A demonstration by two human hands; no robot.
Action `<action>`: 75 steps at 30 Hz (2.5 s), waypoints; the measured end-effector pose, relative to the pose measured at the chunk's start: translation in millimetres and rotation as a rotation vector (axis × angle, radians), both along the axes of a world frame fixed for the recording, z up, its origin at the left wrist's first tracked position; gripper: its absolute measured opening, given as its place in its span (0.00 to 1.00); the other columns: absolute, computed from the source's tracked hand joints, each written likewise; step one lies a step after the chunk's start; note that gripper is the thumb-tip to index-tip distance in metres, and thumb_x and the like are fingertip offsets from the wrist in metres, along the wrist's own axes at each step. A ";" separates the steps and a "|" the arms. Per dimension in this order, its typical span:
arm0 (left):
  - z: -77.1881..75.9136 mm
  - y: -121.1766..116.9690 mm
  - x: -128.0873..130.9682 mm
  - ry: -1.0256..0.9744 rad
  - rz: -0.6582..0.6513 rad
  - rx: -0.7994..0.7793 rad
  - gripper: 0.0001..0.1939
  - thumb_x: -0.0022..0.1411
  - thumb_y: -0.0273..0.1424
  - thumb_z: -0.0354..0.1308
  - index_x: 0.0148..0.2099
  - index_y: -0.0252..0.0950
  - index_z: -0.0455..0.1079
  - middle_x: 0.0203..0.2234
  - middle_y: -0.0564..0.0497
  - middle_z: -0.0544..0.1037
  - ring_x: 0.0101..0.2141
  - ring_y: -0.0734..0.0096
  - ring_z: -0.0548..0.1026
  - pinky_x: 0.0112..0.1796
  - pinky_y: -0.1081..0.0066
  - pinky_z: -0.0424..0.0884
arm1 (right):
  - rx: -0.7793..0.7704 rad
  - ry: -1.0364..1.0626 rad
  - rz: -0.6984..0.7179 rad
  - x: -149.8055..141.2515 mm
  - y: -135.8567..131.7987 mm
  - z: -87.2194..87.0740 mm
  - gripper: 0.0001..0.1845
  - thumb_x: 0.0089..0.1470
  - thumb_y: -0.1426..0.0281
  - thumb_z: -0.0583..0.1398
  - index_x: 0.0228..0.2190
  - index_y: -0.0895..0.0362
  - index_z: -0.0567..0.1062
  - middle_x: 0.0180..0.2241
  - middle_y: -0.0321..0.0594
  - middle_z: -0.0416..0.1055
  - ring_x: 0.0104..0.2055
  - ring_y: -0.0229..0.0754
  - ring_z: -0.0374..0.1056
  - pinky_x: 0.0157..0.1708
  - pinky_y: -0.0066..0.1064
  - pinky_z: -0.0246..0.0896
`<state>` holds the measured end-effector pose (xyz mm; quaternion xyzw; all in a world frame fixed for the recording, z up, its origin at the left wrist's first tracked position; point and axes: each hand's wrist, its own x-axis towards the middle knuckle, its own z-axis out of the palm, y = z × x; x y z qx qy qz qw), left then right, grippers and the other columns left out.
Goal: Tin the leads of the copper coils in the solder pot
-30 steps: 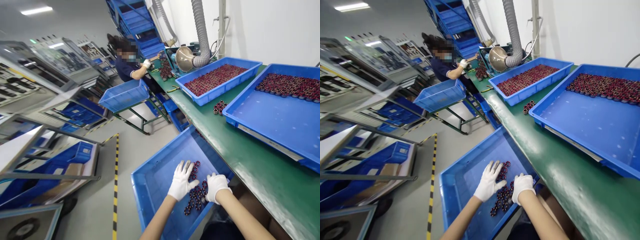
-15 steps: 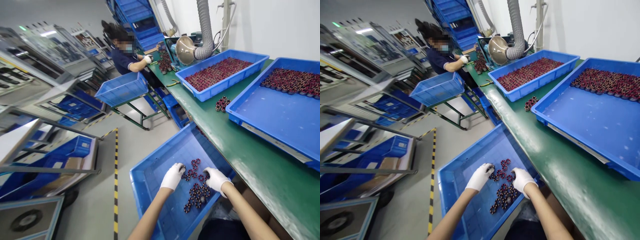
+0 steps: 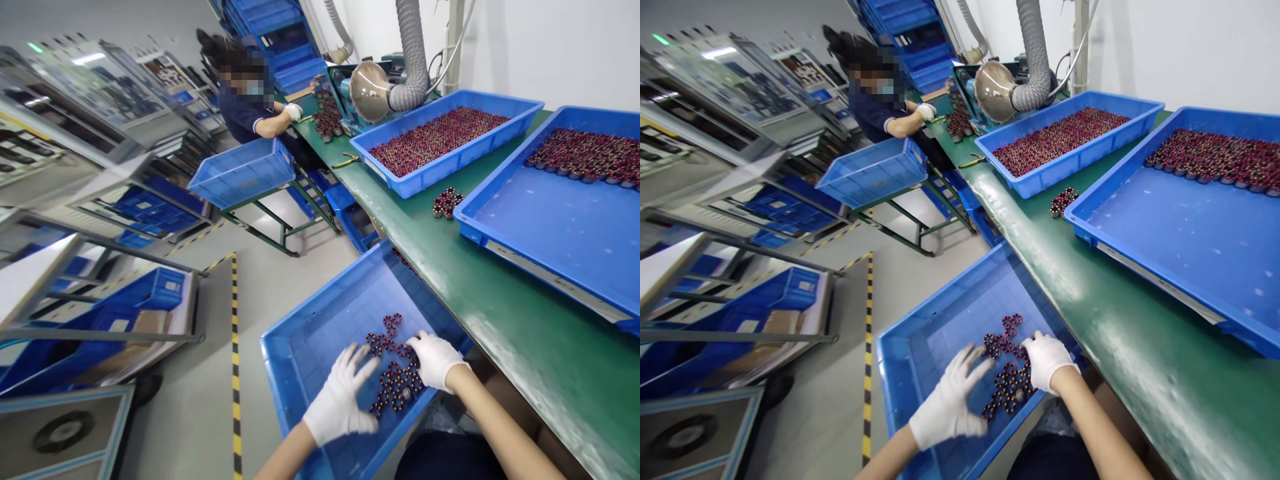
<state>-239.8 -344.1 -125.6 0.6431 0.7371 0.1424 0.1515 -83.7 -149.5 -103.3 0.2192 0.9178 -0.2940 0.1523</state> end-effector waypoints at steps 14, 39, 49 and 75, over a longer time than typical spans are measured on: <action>-42.7 39.0 -17.2 0.118 0.077 0.093 0.52 0.36 0.42 0.64 0.59 0.32 0.42 0.56 0.31 0.50 0.54 0.40 0.52 0.49 0.47 0.57 | 0.152 -0.358 -0.158 -29.2 -49.5 -11.1 0.63 0.17 0.66 0.71 0.56 0.53 0.50 0.46 0.60 0.62 0.34 0.51 0.70 0.28 0.38 0.61; -48.0 28.9 2.8 0.278 0.005 0.106 0.22 0.55 0.44 0.54 0.49 0.39 0.62 0.45 0.42 0.66 0.44 0.55 0.66 0.42 0.59 0.65 | 0.110 -0.151 -0.287 -16.7 -28.0 -4.6 0.57 0.23 0.64 0.70 0.55 0.53 0.51 0.47 0.52 0.59 0.36 0.51 0.69 0.32 0.38 0.66; -45.0 53.3 46.7 0.414 0.458 0.119 0.19 0.53 0.43 0.56 0.42 0.34 0.66 0.44 0.38 0.66 0.40 0.46 0.64 0.35 0.55 0.64 | 0.042 -0.098 -0.201 -10.1 -18.8 1.5 0.25 0.42 0.79 0.56 0.45 0.57 0.64 0.40 0.48 0.68 0.36 0.48 0.70 0.33 0.34 0.64; -16.5 54.2 -10.2 -0.622 1.246 0.431 0.18 0.55 0.46 0.51 0.32 0.34 0.64 0.23 0.54 0.67 0.24 0.71 0.66 0.28 0.67 0.64 | 0.135 -0.191 -0.192 -33.8 -35.7 -25.1 0.63 0.16 0.65 0.71 0.55 0.54 0.51 0.55 0.56 0.50 0.43 0.58 0.62 0.29 0.45 0.66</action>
